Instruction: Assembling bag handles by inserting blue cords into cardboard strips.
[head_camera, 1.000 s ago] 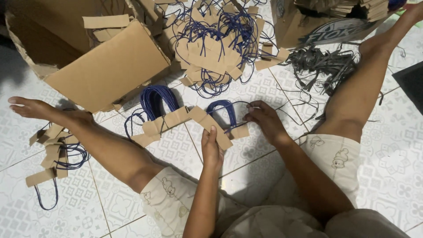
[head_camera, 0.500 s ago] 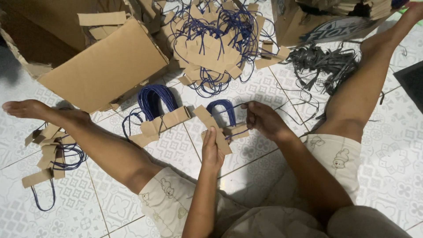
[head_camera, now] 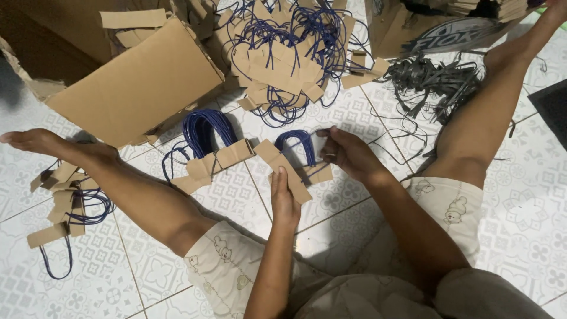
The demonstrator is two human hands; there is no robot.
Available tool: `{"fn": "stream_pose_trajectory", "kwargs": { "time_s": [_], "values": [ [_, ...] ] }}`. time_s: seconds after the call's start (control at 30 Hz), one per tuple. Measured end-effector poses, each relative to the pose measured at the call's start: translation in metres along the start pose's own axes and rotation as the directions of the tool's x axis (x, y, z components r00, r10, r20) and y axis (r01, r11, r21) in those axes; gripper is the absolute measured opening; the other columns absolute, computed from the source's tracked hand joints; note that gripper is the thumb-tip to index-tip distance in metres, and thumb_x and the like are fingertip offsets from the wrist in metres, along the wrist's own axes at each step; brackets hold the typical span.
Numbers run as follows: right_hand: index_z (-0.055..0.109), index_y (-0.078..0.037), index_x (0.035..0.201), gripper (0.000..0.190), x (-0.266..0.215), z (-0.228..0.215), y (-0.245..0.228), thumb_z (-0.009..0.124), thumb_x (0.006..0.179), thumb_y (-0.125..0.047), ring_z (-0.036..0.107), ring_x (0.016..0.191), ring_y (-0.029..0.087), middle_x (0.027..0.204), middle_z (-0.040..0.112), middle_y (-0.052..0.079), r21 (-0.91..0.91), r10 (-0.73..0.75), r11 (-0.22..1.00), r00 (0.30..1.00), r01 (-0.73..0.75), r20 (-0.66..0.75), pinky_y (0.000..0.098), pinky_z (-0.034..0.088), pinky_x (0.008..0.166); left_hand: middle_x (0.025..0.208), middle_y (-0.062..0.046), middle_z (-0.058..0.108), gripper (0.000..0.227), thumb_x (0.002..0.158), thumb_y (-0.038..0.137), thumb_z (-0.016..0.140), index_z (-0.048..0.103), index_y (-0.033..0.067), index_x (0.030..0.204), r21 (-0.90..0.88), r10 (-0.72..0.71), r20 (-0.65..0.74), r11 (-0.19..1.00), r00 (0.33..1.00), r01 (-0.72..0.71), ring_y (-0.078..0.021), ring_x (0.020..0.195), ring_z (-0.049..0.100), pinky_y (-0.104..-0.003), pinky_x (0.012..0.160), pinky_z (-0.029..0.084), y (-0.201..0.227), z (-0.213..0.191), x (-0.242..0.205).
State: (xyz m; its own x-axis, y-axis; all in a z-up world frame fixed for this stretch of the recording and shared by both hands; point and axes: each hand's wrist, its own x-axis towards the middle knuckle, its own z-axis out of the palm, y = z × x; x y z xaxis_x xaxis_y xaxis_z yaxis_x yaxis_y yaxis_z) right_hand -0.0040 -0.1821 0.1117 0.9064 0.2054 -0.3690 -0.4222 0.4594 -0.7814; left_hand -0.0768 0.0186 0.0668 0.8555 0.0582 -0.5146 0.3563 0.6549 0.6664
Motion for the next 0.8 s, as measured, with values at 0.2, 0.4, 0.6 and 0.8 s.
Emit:
{"fn": "stream_pose_trajectory", "kwargs": {
  "time_s": [0.2, 0.4, 0.6, 0.8],
  "values": [
    [0.062, 0.006, 0.114, 0.031, -0.037, 0.020, 0.044, 0.075, 0.092, -0.012, 0.071, 0.084, 0.028, 0.095, 0.066, 0.016, -0.416, -0.180, 0.890, 0.982, 0.186, 0.054, 0.0378, 0.060, 0.071, 0.126, -0.004, 0.067, 0.046, 0.102, 0.030, 0.064, 0.048, 0.0183, 0.144, 0.004, 0.135, -0.157, 0.991, 0.978, -0.136, -0.0171, 0.111, 0.067, -0.036, 0.100, 0.056, 0.016, 0.045, -0.028],
    [0.077, -0.002, 0.102, 0.025, -0.040, -0.021, 0.074, 0.084, 0.089, -0.022, 0.067, 0.073, 0.019, 0.085, 0.071, 0.010, -0.548, -0.020, 0.836, 1.000, 0.016, -0.002, 0.0301, 0.060, 0.061, 0.114, -0.011, 0.071, 0.044, 0.099, 0.040, 0.068, 0.061, 0.0108, 0.131, 0.042, 0.019, -0.197, 0.999, 0.980, -0.011, -0.0234, 0.103, 0.070, -0.041, 0.095, 0.059, -0.009, 0.005, -0.018],
    [0.070, -0.003, 0.115, 0.029, -0.042, -0.011, 0.058, 0.080, 0.090, -0.014, 0.065, 0.070, 0.017, 0.082, 0.067, 0.012, -0.634, -0.210, 0.756, 0.978, 0.163, 0.000, 0.0296, 0.062, 0.059, 0.088, -0.006, 0.071, 0.042, 0.087, 0.038, 0.083, 0.066, 0.0090, 0.112, 0.255, 0.051, -0.159, 0.967, 0.986, -0.009, -0.0193, 0.080, 0.073, -0.029, 0.073, 0.060, 0.005, -0.018, -0.023],
    [0.072, -0.007, 0.113, 0.022, -0.027, -0.013, 0.075, 0.077, 0.092, -0.010, 0.063, 0.062, 0.019, 0.075, 0.064, 0.008, -0.852, -0.486, 0.370, 0.859, 0.371, 0.163, 0.0312, 0.051, 0.054, 0.094, -0.012, 0.062, 0.037, 0.089, 0.021, 0.078, 0.064, 0.0128, 0.122, 0.915, 0.440, 0.050, 0.339, 0.897, -0.217, -0.0322, 0.092, 0.066, -0.041, 0.081, 0.051, 0.048, 0.009, -0.031]
  ]
}}
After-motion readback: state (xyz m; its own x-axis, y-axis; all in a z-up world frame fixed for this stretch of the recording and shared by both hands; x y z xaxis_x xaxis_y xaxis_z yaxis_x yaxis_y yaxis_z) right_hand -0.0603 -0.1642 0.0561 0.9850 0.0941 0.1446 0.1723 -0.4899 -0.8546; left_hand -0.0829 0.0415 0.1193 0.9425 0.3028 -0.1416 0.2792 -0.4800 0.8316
